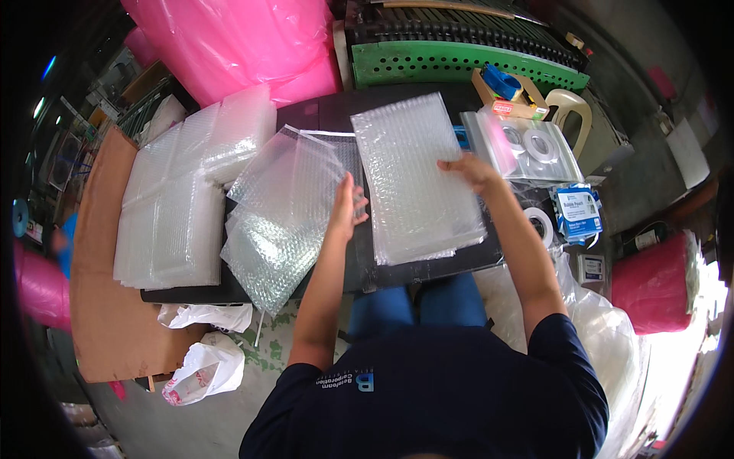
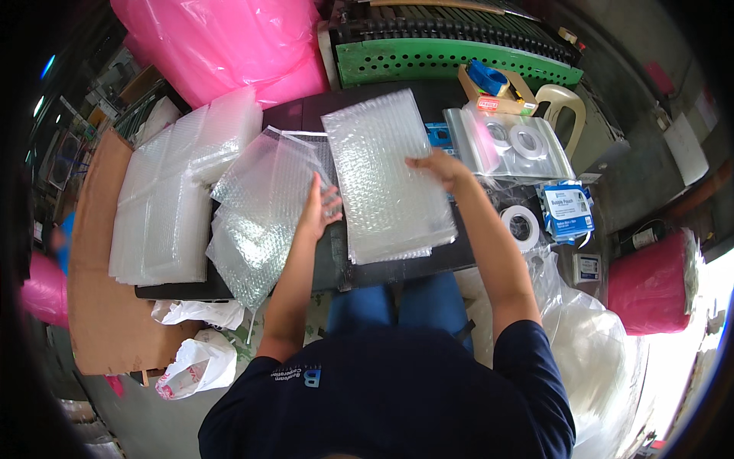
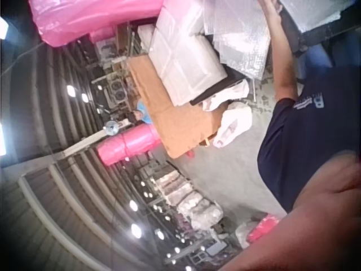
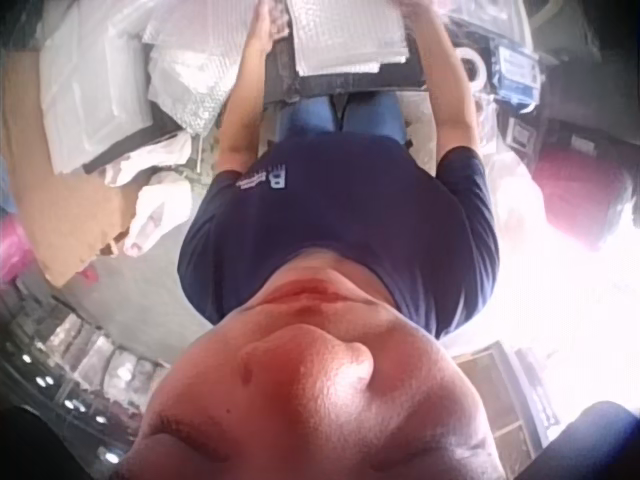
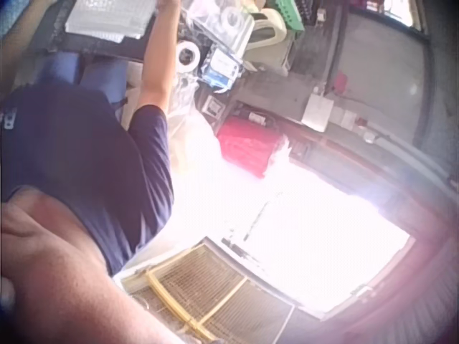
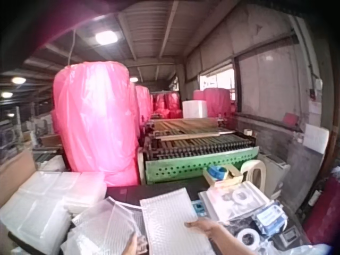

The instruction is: The person handles bubble wrap sheets and clear adhesive tape at a workbench. They apply strips of tape to the edges of the bubble wrap sheets and stack them. The person also moves a large white plastic bag and a stack of blue packages on the table.

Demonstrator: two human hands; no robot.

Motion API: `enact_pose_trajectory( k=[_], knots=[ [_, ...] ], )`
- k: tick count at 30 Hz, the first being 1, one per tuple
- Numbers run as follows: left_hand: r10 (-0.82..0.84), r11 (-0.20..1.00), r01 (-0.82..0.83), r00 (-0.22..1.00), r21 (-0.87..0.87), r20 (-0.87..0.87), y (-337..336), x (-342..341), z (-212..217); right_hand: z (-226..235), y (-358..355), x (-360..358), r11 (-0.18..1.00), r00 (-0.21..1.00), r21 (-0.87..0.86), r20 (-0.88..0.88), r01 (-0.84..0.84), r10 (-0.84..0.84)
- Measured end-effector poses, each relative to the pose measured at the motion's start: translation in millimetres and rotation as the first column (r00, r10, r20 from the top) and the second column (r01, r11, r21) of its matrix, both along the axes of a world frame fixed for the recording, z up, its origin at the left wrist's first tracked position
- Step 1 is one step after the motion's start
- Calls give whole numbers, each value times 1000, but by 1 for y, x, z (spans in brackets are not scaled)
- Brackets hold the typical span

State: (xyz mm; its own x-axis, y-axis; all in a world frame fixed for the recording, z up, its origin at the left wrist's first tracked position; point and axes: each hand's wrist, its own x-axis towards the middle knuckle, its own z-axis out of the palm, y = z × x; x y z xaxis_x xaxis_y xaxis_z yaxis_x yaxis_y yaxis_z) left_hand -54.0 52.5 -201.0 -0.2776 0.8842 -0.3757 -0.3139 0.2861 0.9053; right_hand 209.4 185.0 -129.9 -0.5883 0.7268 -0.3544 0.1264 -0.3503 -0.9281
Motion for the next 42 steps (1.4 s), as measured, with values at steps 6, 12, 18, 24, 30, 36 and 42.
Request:
enact_pose_trajectory(
  k=[6, 12, 18, 24, 30, 36, 42],
  knots=[
    [-53, 996, 59, 995, 72, -85, 10, 5, -59, -75, -7, -26, 969, 986, -193, -43, 153, -164],
    [-68, 988, -19, 829, -150, -555, 8, 17, -83, -111, -19, -33, 909, 769, 342, 505, 239, -392],
    [-173, 985, 173, 961, -21, -216, 5, 45, -48, -113, -16, -3, 854, 939, -390, 150, 344, -310],
    [-121, 956, 150, 984, 251, -129, -43, 52, -23, 26, -48, 8, 852, 967, 515, 157, 92, -199],
    [363, 808, -40, 820, 588, -442, -108, 28, 2, 68, -84, 1, 340, 794, 843, 519, -416, -317],
    [175, 825, 251, 739, 506, -651, -93, 38, -32, 11, -84, -7, 261, 678, 715, 699, -649, -230],
    [-17, 803, 441, 689, 401, -725, -36, 10, -45, 11, -92, -5, 216, 628, 642, 766, -735, -139]
  ],
)
